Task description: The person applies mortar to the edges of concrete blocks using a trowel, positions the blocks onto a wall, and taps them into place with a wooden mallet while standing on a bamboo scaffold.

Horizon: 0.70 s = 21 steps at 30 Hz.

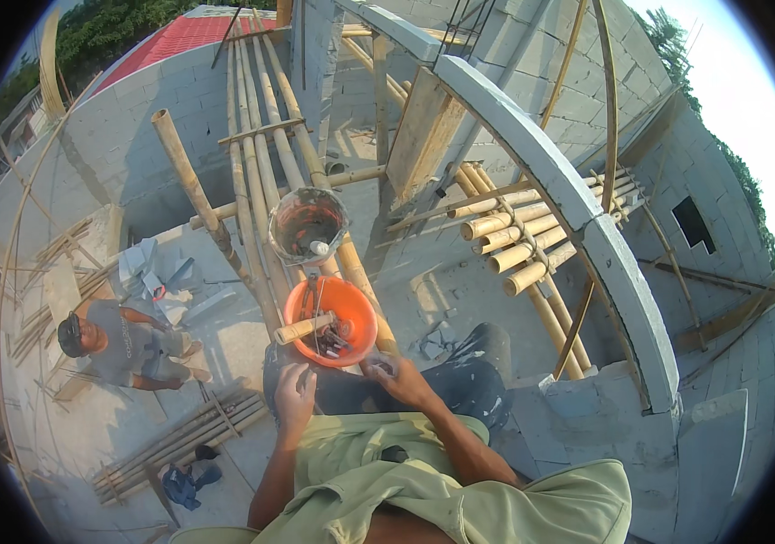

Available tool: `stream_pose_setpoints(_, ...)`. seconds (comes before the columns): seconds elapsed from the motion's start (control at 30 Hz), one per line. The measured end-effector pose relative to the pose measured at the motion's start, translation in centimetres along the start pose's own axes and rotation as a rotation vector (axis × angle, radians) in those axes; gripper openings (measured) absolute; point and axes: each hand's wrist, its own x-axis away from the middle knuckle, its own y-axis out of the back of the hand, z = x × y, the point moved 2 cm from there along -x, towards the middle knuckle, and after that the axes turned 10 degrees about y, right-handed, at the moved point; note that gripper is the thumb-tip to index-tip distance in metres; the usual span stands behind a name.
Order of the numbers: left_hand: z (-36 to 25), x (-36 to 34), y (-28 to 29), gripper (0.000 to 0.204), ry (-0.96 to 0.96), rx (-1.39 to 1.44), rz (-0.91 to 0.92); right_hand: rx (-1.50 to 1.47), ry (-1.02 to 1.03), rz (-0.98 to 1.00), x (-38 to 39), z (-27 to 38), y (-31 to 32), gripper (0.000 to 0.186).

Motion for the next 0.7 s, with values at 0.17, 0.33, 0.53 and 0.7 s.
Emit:
stream_pose_setpoints(0.17,-0.3,-0.7,0.2,0.026,0.003,-0.052,0.053,0.350,-0.139,-0.166,4.2,-0.5,5.7,0.042)
stream_pose_setpoints(0.33,-0.1,-0.4,-0.7,0.027,-0.093,-0.159,0.058,0.386,-0.102,-0.320,6.2,-6.8,6.0,0.039)
stream_pose_setpoints(0.53,-0.5,0.3,-0.6,0.026,-0.033,-0.242,0.067,0.392,-0.190,-0.191,4.0,-7.9,4.2,0.040)
stream_pose_setpoints(0.7,-4.4,0.6,-1.8,0.026,-0.124,-0.190,0.138,0.358,-0.176,-0.211,3.6,-9.0,3.9,0.033)
